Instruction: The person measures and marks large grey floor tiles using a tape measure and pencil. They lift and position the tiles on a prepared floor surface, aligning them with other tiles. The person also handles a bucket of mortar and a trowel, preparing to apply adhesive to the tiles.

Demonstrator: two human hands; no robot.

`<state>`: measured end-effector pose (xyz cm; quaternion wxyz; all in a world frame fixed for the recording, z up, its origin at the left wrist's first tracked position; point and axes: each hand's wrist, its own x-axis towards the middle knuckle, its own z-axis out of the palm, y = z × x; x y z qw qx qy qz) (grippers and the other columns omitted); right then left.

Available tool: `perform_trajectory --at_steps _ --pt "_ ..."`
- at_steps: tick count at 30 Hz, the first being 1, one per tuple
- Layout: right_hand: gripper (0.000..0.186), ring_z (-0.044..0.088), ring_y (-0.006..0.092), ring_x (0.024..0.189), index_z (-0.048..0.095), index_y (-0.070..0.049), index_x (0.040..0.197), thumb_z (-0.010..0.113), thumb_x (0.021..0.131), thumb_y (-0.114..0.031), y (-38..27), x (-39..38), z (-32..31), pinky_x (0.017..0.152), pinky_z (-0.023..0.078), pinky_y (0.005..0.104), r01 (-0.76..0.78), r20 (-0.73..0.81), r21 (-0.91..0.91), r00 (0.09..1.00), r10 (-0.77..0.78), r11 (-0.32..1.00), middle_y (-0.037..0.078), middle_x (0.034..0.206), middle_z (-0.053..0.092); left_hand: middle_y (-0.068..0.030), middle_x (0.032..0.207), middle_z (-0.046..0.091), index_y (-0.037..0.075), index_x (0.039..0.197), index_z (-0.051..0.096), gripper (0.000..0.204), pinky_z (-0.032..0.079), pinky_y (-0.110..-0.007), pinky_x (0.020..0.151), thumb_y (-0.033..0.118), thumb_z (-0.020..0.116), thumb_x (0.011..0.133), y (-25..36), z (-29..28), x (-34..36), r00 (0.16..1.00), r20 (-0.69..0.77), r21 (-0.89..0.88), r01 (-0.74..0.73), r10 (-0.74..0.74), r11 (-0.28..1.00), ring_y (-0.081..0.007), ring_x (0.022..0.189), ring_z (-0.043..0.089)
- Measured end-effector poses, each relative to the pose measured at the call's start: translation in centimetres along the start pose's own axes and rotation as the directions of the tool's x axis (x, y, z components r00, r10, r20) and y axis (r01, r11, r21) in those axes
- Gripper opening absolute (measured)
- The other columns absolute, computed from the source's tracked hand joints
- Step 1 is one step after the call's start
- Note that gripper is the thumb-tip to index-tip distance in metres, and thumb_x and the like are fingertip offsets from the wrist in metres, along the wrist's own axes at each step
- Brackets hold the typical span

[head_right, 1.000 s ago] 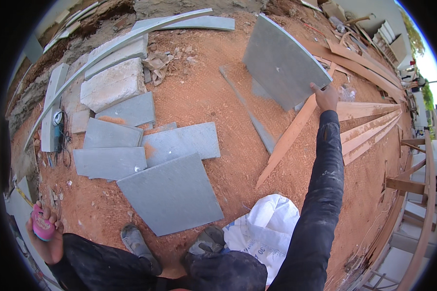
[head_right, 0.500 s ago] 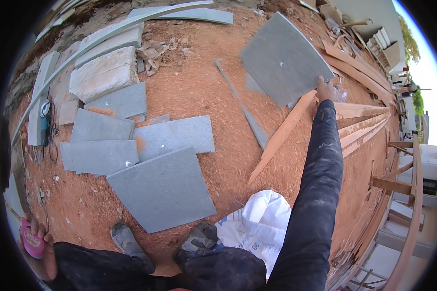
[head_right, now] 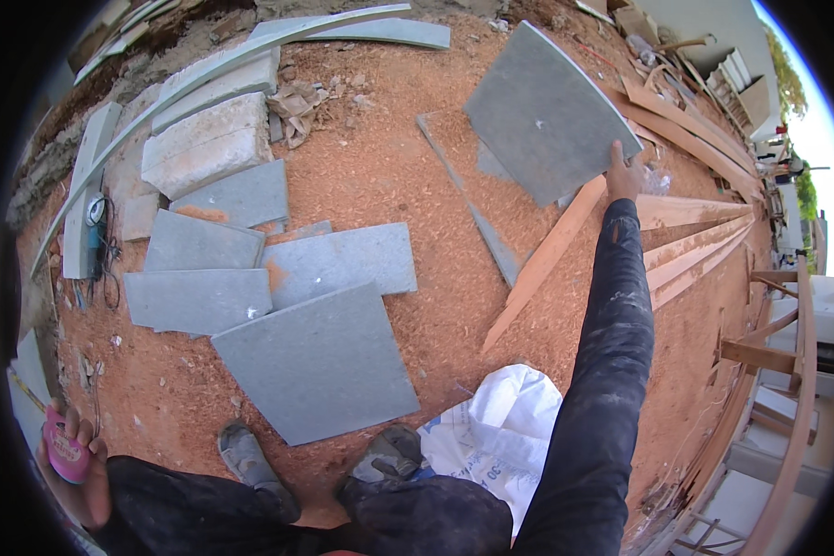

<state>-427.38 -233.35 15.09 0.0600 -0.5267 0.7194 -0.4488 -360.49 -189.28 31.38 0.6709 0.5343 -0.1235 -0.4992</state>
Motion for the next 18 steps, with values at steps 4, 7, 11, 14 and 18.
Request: perform_trajectory --at_steps 4,7,11,14,18 --pt "0.044 0.062 0.0268 0.081 0.062 -0.002 0.097 0.063 0.078 -0.041 -5.0 -3.2 1.4 0.073 0.047 0.0368 0.166 -0.148 -0.175 0.97 -0.192 0.971 0.015 0.085 0.065 -0.0075 0.088 0.04 0.006 0.124 0.033 0.042 0.044 -0.031 0.07 0.026 0.046 0.089 -0.2 0.1 0.0 0.996 0.089 -0.032 0.007 -0.004 0.999 -0.0186 0.08 0.044" --pt "0.04 0.062 0.0316 0.084 0.062 0.001 0.091 0.063 0.076 -0.036 -8.0 -4.9 3.2 0.077 0.046 0.04 0.093 -0.202 -0.221 0.97 -0.138 0.971 0.018 0.088 0.064 -0.0074 0.088 0.04 0.004 0.124 0.034 0.043 0.045 -0.031 0.069 0.027 0.048 0.089 -0.4 0.7 -0.1 0.993 0.116 -0.016 0.034 -0.032 0.999 -0.0188 0.08 0.044" --pt "0.04 0.061 0.0356 0.09 0.062 0.004 0.091 0.063 0.074 -0.032 -9.1 -6.0 4.0 0.082 0.045 0.0417 -0.13 -0.309 -0.197 0.949 0.065 0.972 0.022 0.094 0.063 -0.0079 0.088 0.041 0.007 0.122 0.034 0.043 0.045 -0.034 0.07 0.029 0.048 0.088 -0.3 1.1 -0.7 0.976 0.214 -0.102 0.06 -0.037 0.993 -0.0204 0.081 0.045" --pt "0.037 0.064 0.0339 0.085 0.06 0.008 0.097 0.064 0.073 -0.02 -7.1 -8.1 3.4 0.07 0.054 0.0404 -0.371 -0.294 0.256 0.85 0.437 0.893 0.022 0.095 0.063 -0.0077 0.088 0.042 0.007 0.121 0.035 0.043 0.045 -0.035 0.07 0.031 0.048 0.088 0.0 0.7 -1.6 0.966 0.259 -0.146 0.061 -0.021 0.987 -0.0204 0.081 0.046" --pt "0.034 0.065 0.0286 0.077 0.053 0.011 0.105 0.058 0.076 -0.007 -3.1 -14.4 3.1 0.052 0.058 0.036 -0.454 -0.202 0.646 0.674 0.711 0.614 0.02 0.097 0.06 -0.0071 0.087 0.041 0.006 0.119 0.039 0.041 0.046 -0.033 0.071 0.03 0.049 0.087 0.4 0.1 -1.8 0.967 0.251 -0.131 0.075 -0.04 0.989 -0.0189 0.081 0.045"
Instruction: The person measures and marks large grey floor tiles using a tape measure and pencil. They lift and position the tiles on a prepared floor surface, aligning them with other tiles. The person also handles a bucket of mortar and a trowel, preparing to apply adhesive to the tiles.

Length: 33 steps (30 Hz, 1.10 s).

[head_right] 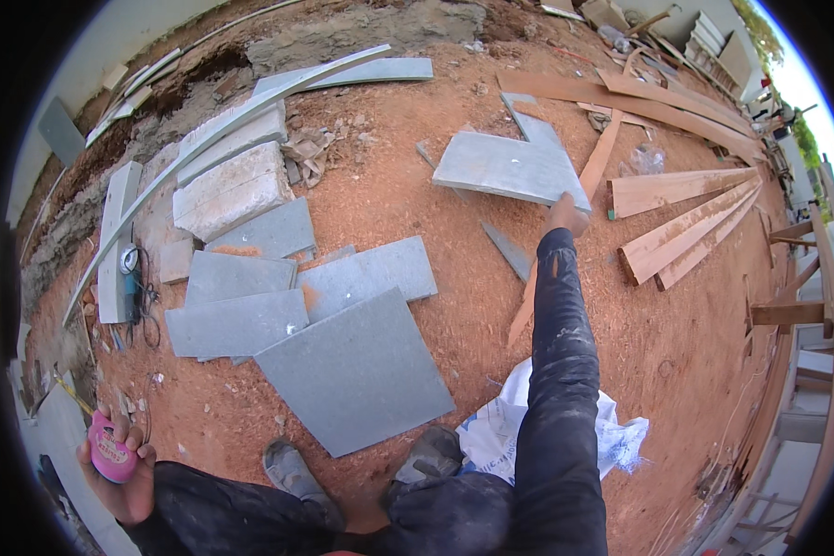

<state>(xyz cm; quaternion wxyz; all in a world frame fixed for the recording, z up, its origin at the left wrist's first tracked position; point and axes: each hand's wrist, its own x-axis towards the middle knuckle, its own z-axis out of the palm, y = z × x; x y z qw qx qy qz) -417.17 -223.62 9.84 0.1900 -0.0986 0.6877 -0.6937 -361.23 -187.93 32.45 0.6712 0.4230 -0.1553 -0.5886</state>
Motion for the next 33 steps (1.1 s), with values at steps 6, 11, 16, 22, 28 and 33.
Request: perform_trajectory --at_steps 6,11,16,22,28,33 --pt "0.039 0.058 0.033 0.096 0.041 0.005 0.119 0.054 0.084 -0.004 5.9 -1.9 -4.4 0.071 0.055 0.0437 -0.288 0.062 0.138 0.957 0.282 0.948 0.02 0.114 0.051 -0.0081 0.091 0.048 0.006 0.115 0.043 0.038 0.048 -0.038 0.078 0.032 0.048 0.088 -0.2 0.0 1.5 0.995 -0.027 0.07 0.095 -0.093 0.993 -0.0205 0.083 0.051" --pt "0.037 0.059 0.0361 0.095 0.038 0.004 0.122 0.047 0.09 -0.011 8.8 -1.5 -7.2 0.072 0.056 0.0384 -0.493 0.214 0.041 0.854 0.474 0.869 0.023 0.116 0.049 -0.0092 0.096 0.052 0.006 0.113 0.046 0.038 0.046 -0.042 0.085 0.034 0.048 0.088 -0.8 0.7 2.0 0.988 -0.04 0.129 0.152 -0.148 0.98 -0.0233 0.091 0.054" --pt "0.037 0.061 0.0356 0.09 0.04 0.006 0.119 0.044 0.092 -0.018 7.9 -1.7 -9.2 0.067 0.056 0.0353 -0.619 0.338 -0.037 0.731 0.593 0.784 0.03 0.113 0.05 -0.013 0.098 0.055 0.003 0.109 0.048 0.038 0.045 -0.042 0.086 0.032 0.053 0.084 -1.8 2.1 2.3 0.977 -0.183 0.135 0.135 -0.11 0.982 -0.0261 0.096 0.054" --pt "0.033 0.065 0.0231 0.076 0.052 0.004 0.103 0.051 0.09 -0.026 0.3 -9.2 -10.7 0.062 0.054 0.0283 -0.169 0.613 -0.404 0.679 0.403 0.899 0.019 0.087 0.061 -0.0134 0.107 0.054 -0.002 0.115 0.045 0.047 0.042 -0.035 0.088 0.029 0.058 0.082 -1.3 4.1 4.4 0.977 0.061 0.489 0.149 -0.204 0.859 -0.0223 0.1 0.053" --pt "0.067 0.054 0.0251 0.106 0.036 -0.002 0.127 0.07 0.077 -0.029 -3.9 -29.0 -12.6 0.084 0.047 0.0334 0.262 0.997 0.068 -0.039 -0.06 0.963 0.018 0.116 0.051 -0.0121 0.109 0.056 -0.003 0.12 0.043 0.05 0.044 -0.034 0.088 0.021 0.065 0.08 -6.7 5.3 9.3 0.892 0.143 0.683 0.225 -0.428 0.695 -0.0182 0.101 0.055" --pt "0.068 0.05 0.0359 0.105 0.037 -0.006 0.127 0.072 0.072 -0.025 -3.4 -36.7 -14.7 0.084 0.045 0.04 0.45 0.982 0.165 0.006 -0.188 0.877 0.019 0.117 0.045 -0.0074 0.106 0.059 0.004 0.111 0.048 0.034 0.051 -0.034 0.082 0.017 0.063 0.084 -16.1 4.7 10.7 0.789 0.135 0.632 0.397 -0.599 0.665 -0.0181 0.096 0.06"
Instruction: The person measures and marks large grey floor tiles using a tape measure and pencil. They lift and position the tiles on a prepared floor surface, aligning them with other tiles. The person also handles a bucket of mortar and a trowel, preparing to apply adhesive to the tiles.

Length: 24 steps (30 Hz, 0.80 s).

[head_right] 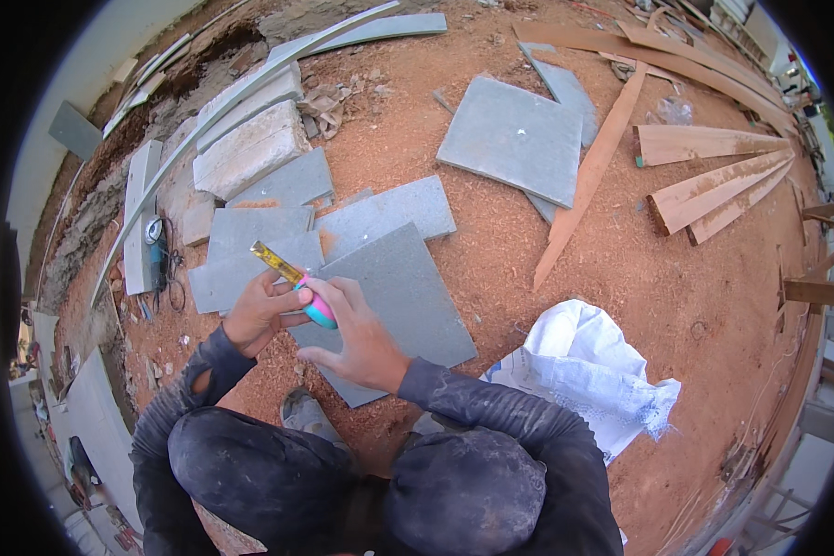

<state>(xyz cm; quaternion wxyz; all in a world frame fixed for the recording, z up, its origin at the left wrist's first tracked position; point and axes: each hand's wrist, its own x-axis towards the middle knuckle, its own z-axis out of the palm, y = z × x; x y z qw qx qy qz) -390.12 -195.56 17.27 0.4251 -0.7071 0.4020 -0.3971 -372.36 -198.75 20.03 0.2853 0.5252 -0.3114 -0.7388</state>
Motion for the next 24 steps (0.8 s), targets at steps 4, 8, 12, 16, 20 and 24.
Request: perform_trajectory --at_steps 4,8,12,16,20,24 --pt "0.04 0.056 0.0349 0.089 0.049 -0.006 0.11 0.067 0.075 -0.014 2.6 -2.0 -0.8 0.071 0.047 0.0397 -0.122 0.092 -0.103 0.987 0.131 0.987 0.015 0.102 0.053 -0.0083 0.101 0.06 0.004 0.105 0.049 0.029 0.053 -0.032 0.078 0.016 0.064 0.083 -4.6 -1.0 1.1 0.988 0.103 -0.124 0.126 -0.114 0.984 -0.0185 0.094 0.061" --pt "0.037 0.059 0.0331 0.081 0.051 -0.005 0.106 0.067 0.074 -0.013 4.2 -4.6 -0.9 0.069 0.047 0.0388 -0.067 0.192 -0.244 0.975 0.116 0.968 0.012 0.096 0.056 -0.0106 0.101 0.059 0.0 0.108 0.05 0.039 0.053 -0.032 0.076 0.021 0.067 0.08 -7.7 -2.7 0.8 0.973 0.1 0.069 0.2 -0.206 0.977 -0.019 0.09 0.061" --pt "0.038 0.058 0.0316 0.083 0.051 -0.005 0.104 0.068 0.071 -0.011 4.4 -6.0 -0.2 0.069 0.047 0.0387 -0.139 0.331 -0.29 0.914 0.236 0.947 0.011 0.096 0.056 -0.0061 0.091 0.061 0.001 0.103 0.056 0.033 0.052 -0.027 0.068 0.023 0.067 0.081 -11.0 -2.7 0.3 0.974 0.192 0.112 0.099 -0.12 0.989 -0.013 0.082 0.06" --pt "0.04 0.057 0.0298 0.088 0.05 -0.005 0.102 0.068 0.067 -0.009 4.1 -5.5 0.5 0.069 0.047 0.0382 0.06 0.396 -0.302 0.916 0.068 0.951 0.011 0.097 0.056 -0.0059 0.083 0.061 -0.001 0.1 0.058 0.039 0.052 -0.026 0.063 0.029 0.071 0.078 -13.2 -2.8 -0.1 0.967 0.203 0.197 0.116 -0.156 0.974 -0.0112 0.077 0.059" --pt "0.041 0.055 0.0297 0.089 0.05 -0.006 0.101 0.068 0.064 -0.005 3.8 -4.5 0.8 0.071 0.047 0.0382 0.118 0.463 -0.361 0.884 0.068 0.925 0.01 0.099 0.055 -0.002 0.073 0.058 0.003 0.085 0.057 0.032 0.05 -0.024 0.058 0.03 0.072 0.076 -13.9 -2.4 -0.3 0.984 0.148 0.116 0.084 -0.1 0.99 -0.0091 0.068 0.057" --pt "0.041 0.054 0.0302 0.09 0.052 -0.007 0.101 0.067 0.063 -0.002 5.3 -2.7 -1.9 0.073 0.046 0.0391 0.161 0.44 -0.512 0.893 0.097 0.844 0.01 0.099 0.055 -0.0011 0.071 0.058 0.005 0.079 0.055 0.027 0.046 -0.022 0.057 0.027 0.071 0.078 -13.8 -4.6 -0.5 0.997 -0.011 -0.036 -0.078 0.078 0.996 -0.0075 0.064 0.055"
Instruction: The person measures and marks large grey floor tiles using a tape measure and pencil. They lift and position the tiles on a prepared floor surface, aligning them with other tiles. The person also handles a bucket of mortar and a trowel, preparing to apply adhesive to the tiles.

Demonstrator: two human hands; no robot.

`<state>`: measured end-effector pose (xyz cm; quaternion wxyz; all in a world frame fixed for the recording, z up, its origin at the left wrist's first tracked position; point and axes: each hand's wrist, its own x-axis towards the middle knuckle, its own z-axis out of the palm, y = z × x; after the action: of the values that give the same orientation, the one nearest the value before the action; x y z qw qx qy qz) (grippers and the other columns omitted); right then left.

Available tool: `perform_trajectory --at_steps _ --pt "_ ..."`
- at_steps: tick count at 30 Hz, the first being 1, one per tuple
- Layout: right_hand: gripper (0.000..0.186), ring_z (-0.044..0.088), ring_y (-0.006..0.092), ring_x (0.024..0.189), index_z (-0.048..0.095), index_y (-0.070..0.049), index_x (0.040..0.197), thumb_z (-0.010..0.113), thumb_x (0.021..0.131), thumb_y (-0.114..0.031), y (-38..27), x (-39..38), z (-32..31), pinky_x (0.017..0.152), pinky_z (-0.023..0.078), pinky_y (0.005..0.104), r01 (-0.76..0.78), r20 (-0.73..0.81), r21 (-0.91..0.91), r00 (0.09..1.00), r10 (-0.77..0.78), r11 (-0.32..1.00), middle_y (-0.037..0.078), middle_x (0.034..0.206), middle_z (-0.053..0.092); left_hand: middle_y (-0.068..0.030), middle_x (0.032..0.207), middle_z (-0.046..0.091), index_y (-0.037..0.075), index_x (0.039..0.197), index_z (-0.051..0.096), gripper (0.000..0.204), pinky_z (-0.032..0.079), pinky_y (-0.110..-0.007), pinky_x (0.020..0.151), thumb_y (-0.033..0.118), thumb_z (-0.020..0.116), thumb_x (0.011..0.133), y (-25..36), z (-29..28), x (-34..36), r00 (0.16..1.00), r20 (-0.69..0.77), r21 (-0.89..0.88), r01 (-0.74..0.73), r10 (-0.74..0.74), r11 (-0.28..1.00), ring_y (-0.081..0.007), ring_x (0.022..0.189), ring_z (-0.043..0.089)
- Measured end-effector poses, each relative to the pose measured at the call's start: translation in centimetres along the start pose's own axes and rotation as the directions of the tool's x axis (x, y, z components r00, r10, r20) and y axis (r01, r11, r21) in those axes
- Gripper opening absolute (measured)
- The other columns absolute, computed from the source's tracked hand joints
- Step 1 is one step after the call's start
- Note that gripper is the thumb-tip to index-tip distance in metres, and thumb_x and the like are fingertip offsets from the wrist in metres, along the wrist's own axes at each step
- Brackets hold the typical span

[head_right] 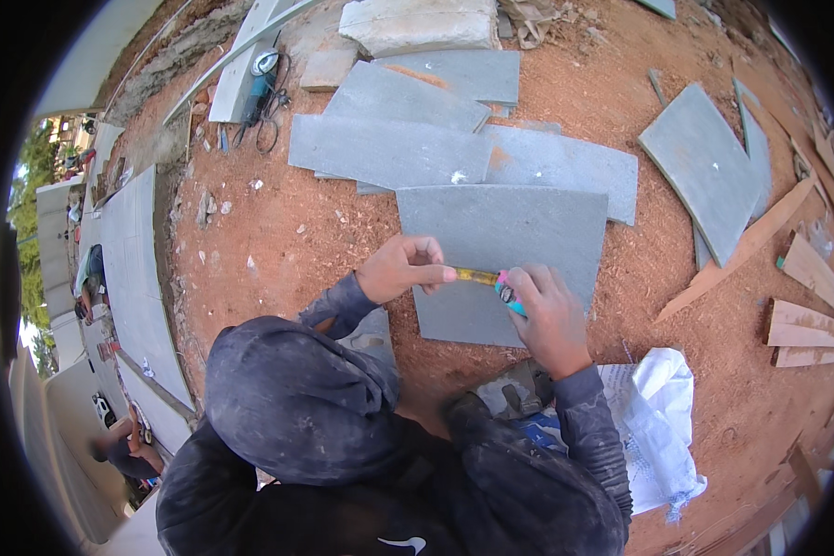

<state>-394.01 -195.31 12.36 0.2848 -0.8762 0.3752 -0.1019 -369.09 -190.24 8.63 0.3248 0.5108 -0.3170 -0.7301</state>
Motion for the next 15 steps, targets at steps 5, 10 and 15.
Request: perform_trajectory --at_steps 5,10,15 --pt "0.031 0.054 0.0319 0.094 0.055 -0.004 0.099 0.064 0.069 -0.002 9.4 -1.6 -7.1 0.078 0.045 0.0376 -0.28 -0.337 -0.251 0.923 0.188 0.926 0.013 0.1 0.056 -0.0015 0.075 0.06 0.004 0.085 0.059 0.02 0.047 -0.022 0.059 0.022 0.067 0.081 -0.5 -8.3 -1.8 0.853 -0.499 0.149 -0.088 0.152 0.985 -0.0067 0.066 0.056" --pt "0.028 0.054 0.0322 0.095 0.055 -0.003 0.099 0.063 0.073 -0.001 15.2 -3.5 -11.5 0.081 0.043 0.0374 -0.337 -0.393 -0.292 0.896 0.209 0.895 0.014 0.099 0.056 -0.0028 0.078 0.063 0.0 0.09 0.063 0.027 0.047 -0.022 0.06 0.024 0.068 0.08 -3.1 -9.6 -0.1 0.819 -0.555 0.179 -0.053 0.145 0.982 -0.0073 0.067 0.057" --pt "0.027 0.054 0.0314 0.095 0.056 -0.005 0.099 0.063 0.072 -0.002 17.3 -2.1 -12.8 0.081 0.043 0.0366 -0.347 -0.411 -0.3 0.887 0.208 0.889 0.013 0.099 0.056 -0.0057 0.082 0.065 -0.002 0.096 0.065 0.034 0.048 -0.022 0.063 0.027 0.068 0.079 -3.3 -7.9 1.9 0.758 -0.636 0.274 0.044 0.146 0.961 -0.0102 0.072 0.06"
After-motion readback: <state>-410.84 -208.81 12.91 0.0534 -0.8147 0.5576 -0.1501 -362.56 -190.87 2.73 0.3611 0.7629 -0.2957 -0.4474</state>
